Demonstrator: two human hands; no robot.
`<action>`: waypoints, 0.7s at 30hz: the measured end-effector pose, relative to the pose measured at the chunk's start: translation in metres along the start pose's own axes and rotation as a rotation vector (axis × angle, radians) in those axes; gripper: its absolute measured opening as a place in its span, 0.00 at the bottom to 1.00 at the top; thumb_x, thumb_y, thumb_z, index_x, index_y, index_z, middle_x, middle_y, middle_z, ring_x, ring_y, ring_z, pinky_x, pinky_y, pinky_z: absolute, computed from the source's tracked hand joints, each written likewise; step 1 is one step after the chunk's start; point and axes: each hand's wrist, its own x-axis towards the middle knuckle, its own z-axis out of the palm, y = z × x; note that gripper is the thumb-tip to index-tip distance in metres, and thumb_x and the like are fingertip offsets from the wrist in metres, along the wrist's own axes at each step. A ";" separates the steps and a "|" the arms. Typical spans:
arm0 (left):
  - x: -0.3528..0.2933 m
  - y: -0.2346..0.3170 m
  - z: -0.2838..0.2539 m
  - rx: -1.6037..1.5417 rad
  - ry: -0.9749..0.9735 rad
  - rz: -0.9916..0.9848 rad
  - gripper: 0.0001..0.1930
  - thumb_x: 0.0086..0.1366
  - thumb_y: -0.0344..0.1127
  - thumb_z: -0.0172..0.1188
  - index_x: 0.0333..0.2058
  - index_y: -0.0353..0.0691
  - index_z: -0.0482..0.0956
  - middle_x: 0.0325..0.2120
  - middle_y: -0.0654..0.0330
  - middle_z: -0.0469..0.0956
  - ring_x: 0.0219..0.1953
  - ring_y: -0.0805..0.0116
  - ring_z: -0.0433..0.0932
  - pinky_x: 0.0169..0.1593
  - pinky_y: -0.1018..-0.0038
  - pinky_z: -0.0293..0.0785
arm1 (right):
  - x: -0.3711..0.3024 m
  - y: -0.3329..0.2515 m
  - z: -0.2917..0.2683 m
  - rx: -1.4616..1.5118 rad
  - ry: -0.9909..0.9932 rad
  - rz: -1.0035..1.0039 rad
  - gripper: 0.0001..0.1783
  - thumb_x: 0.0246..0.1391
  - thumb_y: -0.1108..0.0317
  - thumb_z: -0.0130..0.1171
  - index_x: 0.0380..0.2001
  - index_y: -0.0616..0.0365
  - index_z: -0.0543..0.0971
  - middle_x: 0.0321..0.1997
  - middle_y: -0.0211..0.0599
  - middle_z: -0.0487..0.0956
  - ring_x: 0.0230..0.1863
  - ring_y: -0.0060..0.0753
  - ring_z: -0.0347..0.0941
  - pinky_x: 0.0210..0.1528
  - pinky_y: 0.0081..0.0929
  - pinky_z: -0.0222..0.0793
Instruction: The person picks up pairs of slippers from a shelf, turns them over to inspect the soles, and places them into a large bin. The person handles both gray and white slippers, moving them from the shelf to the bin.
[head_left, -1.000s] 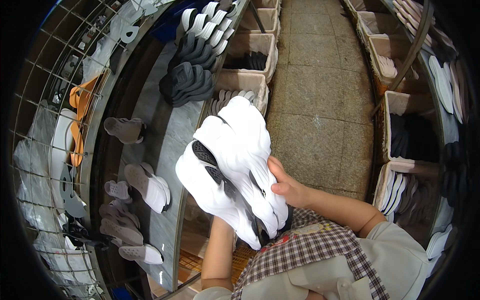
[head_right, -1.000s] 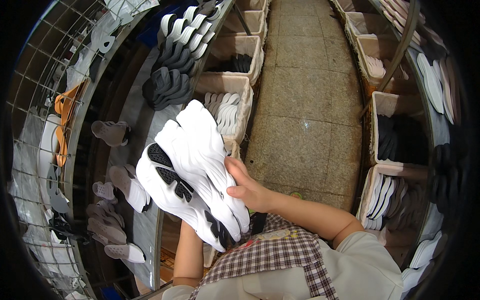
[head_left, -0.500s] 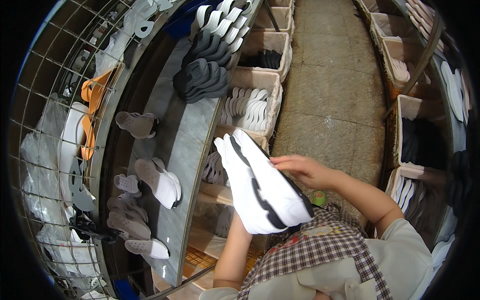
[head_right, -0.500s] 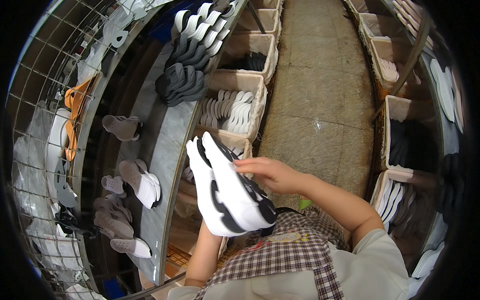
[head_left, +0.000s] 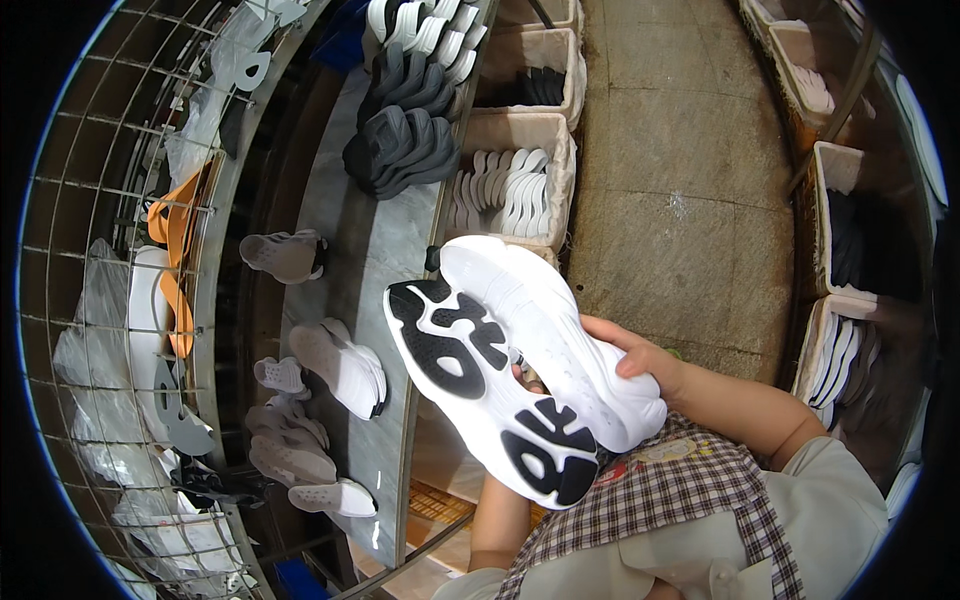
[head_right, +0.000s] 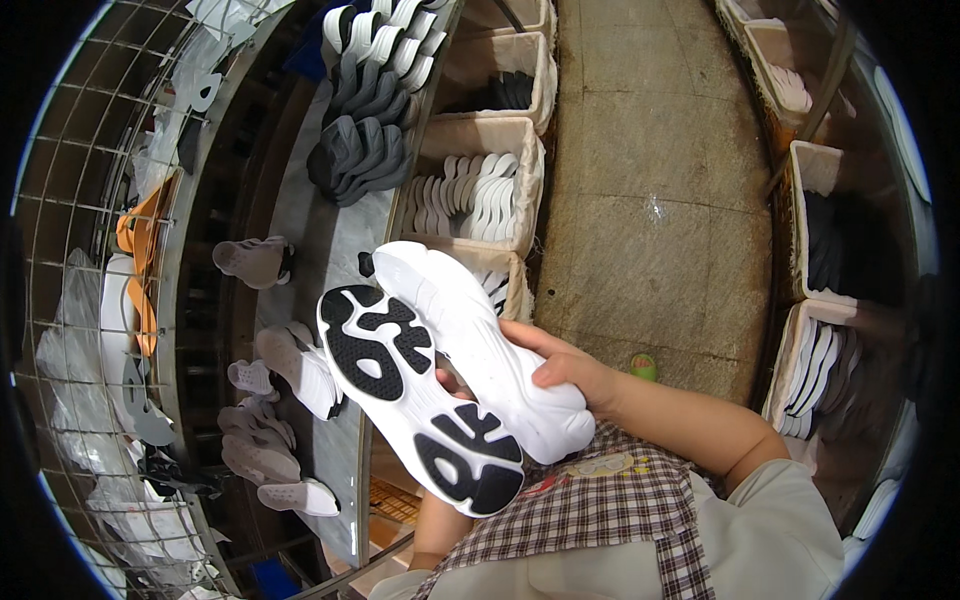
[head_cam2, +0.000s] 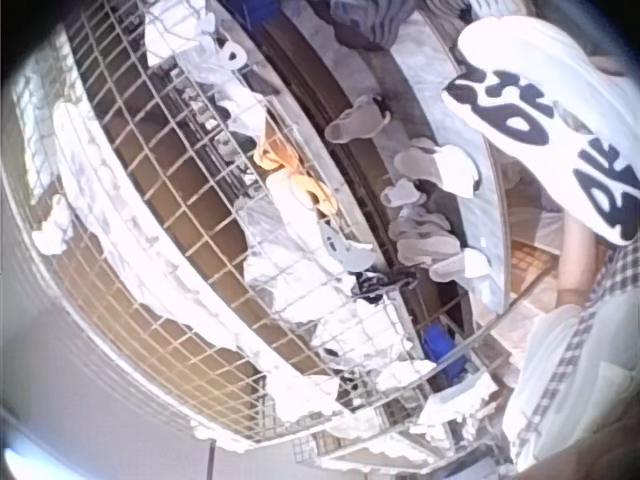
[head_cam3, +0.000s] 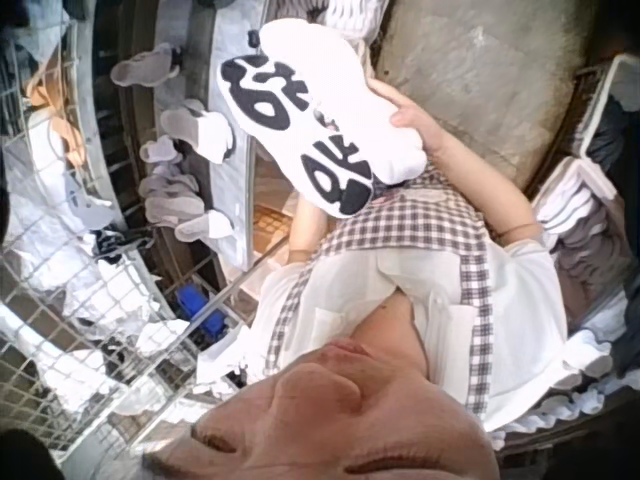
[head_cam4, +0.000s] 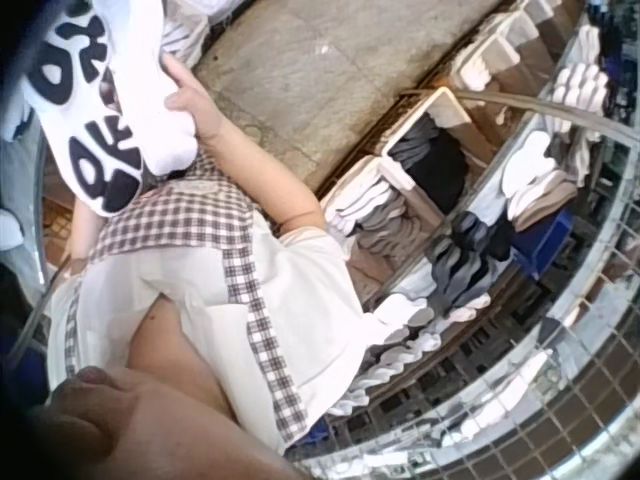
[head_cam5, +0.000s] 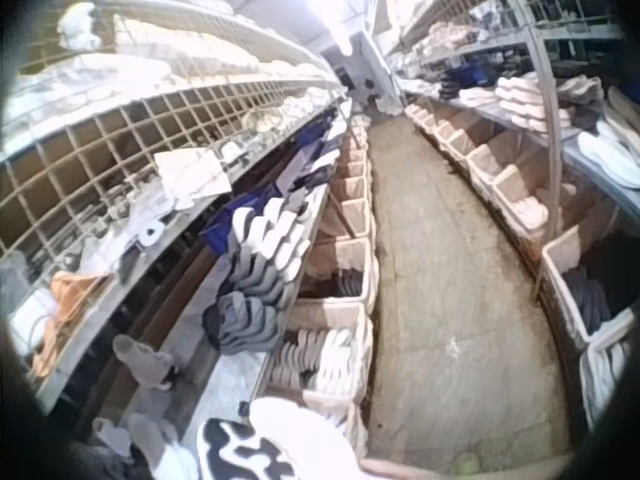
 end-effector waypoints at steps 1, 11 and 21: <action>0.000 -0.001 -0.003 -0.017 -0.022 0.019 0.28 0.69 0.47 0.40 0.60 0.32 0.58 0.37 0.56 0.71 0.37 0.63 0.74 0.36 0.67 0.78 | 0.000 0.000 -0.001 0.009 -0.004 0.008 0.56 0.35 0.64 0.62 0.66 0.63 0.46 0.65 0.52 0.58 0.62 0.45 0.62 0.63 0.35 0.60; 0.007 0.006 -0.039 -0.505 -0.607 0.144 0.32 0.69 0.51 0.38 0.64 0.37 0.50 0.30 0.58 0.65 0.30 0.66 0.69 0.27 0.71 0.74 | 0.002 0.028 -0.044 0.345 -0.011 -0.005 0.48 0.34 0.65 0.52 0.64 0.60 0.52 0.61 0.53 0.64 0.60 0.49 0.65 0.62 0.42 0.62; -0.003 0.016 -0.041 -0.613 -0.554 0.117 0.31 0.69 0.49 0.38 0.64 0.36 0.51 0.25 0.61 0.62 0.26 0.71 0.66 0.25 0.75 0.67 | 0.010 0.027 -0.058 0.362 0.031 -0.068 0.48 0.34 0.65 0.52 0.64 0.59 0.52 0.60 0.52 0.66 0.57 0.49 0.69 0.60 0.47 0.64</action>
